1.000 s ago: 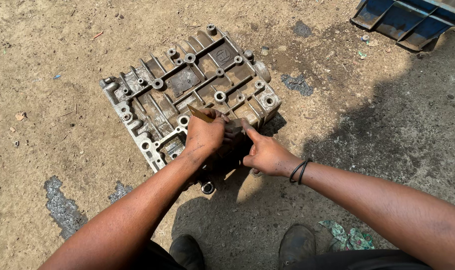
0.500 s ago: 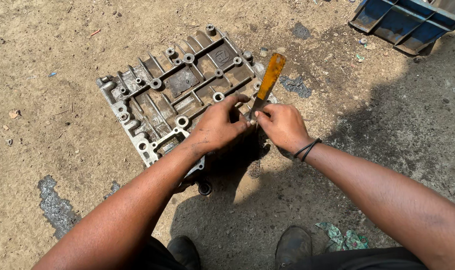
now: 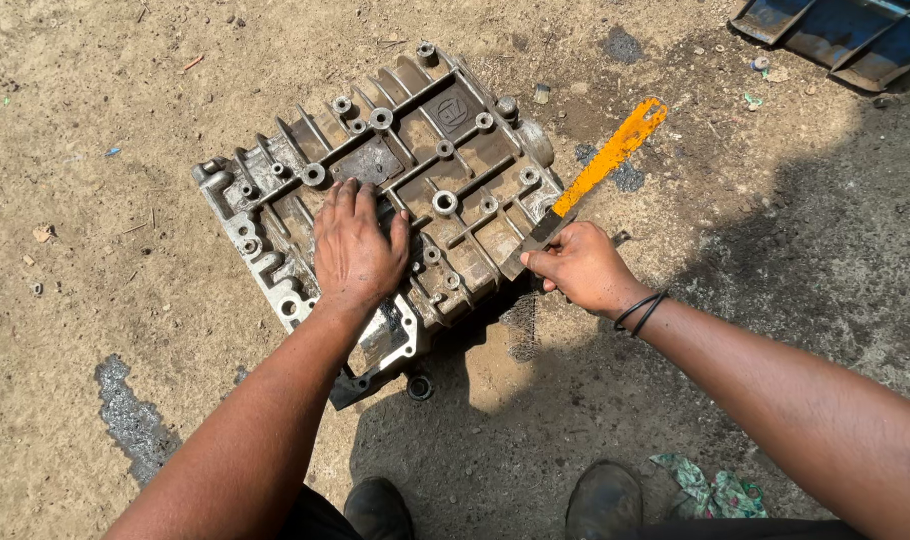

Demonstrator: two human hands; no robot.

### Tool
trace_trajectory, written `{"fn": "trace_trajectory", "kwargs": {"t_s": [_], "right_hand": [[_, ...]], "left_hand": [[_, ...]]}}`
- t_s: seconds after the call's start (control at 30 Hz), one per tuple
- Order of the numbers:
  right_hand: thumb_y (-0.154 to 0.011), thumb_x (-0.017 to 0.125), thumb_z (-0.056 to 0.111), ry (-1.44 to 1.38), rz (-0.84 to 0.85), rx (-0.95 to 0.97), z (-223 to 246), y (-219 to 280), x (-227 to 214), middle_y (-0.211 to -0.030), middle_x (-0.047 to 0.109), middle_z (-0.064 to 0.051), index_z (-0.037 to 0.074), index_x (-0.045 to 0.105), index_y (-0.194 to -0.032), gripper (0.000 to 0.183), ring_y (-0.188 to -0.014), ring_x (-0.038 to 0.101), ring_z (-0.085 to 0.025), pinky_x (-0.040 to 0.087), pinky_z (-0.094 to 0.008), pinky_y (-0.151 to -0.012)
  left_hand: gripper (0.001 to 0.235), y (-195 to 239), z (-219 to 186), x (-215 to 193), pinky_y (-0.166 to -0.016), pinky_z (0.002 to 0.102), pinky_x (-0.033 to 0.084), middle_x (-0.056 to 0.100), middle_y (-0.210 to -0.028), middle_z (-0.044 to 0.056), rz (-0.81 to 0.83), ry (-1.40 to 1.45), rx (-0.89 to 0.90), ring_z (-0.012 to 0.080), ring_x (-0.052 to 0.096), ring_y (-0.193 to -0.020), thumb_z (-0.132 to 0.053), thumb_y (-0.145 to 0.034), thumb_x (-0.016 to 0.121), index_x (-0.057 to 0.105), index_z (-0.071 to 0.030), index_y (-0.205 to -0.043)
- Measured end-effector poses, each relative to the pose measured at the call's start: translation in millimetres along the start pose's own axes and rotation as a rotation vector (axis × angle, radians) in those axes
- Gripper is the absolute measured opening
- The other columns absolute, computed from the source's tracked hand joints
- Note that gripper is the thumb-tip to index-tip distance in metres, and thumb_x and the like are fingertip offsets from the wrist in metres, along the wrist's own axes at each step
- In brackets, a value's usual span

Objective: The person uses a yellow scraper to remove residue from the surface of a disassembled engine block. The person repeatedly scrapes different sections of the block, focusing on the recessed areas and bolt holes.

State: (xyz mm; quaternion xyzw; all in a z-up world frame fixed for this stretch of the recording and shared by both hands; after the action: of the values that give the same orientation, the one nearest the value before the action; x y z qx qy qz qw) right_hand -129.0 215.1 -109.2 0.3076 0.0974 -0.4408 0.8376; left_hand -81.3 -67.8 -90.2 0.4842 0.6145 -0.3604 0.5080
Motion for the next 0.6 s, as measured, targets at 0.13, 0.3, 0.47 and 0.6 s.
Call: {"fn": "trace_trajectory", "kwargs": {"t_s": [0.13, 0.3, 0.47, 0.6], "right_hand": [[-0.095, 0.071, 0.032, 0.088, -0.194, 0.012, -3, -4, -13, -0.052, 0.06, -0.006, 0.004, 0.065, -0.062, 0.043, -0.045, 0.054, -0.014, 0.045, -0.036, -0.045], [-0.094, 0.068, 0.027, -0.046, -0.173, -0.066, -3, -8, 24, -0.052, 0.063, 0.001, 0.009, 0.066, -0.06, 0.038, -0.045, 0.056, -0.008, 0.047, -0.031, -0.045], [-0.098, 0.064, 0.033, 0.098, -0.193, 0.049, 3, -14, 6, -0.047, 0.053, -0.005, 0.009, 0.063, -0.057, 0.048, -0.037, 0.043, -0.015, 0.037, -0.041, -0.039], [-0.097, 0.065, 0.037, 0.283, -0.082, -0.016, 17, -14, 22, -0.046, 0.057, -0.007, 0.007, 0.06, -0.053, 0.054, -0.038, 0.049, -0.015, 0.043, -0.041, -0.043]], "left_hand": [[0.068, 0, 2, 1, -0.122, 0.055, 0.022, 0.043, -0.154, 0.028, -0.009, -0.009, 0.001, 0.0407, 0.033, -0.148, -0.047, -0.101, 0.047, 0.048, 0.006, -0.144], [0.066, 2, -2, -5, -0.122, 0.054, 0.022, 0.044, -0.153, 0.027, -0.013, 0.009, -0.02, 0.0402, 0.034, -0.148, -0.046, -0.1, 0.049, 0.05, 0.006, -0.142], [0.066, 5, -1, -8, -0.123, 0.053, 0.022, 0.044, -0.153, 0.027, -0.025, 0.041, -0.02, 0.04, 0.034, -0.148, -0.044, -0.099, 0.05, 0.05, 0.007, -0.142], [0.067, 2, -1, -9, -0.122, 0.053, 0.022, 0.043, -0.153, 0.027, -0.01, 0.029, -0.022, 0.0406, 0.034, -0.147, -0.043, -0.099, 0.049, 0.049, 0.007, -0.143]]}}
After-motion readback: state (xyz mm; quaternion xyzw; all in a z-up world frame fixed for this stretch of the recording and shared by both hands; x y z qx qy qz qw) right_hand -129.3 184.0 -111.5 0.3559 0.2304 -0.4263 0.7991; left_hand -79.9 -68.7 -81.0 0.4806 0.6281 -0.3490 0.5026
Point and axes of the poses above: each hand's wrist, its own y-axis away from the middle knuckle, its own x-axis out of the palm, z = x × y, the point moved 5 cm from there along -y, towards the middle knuckle
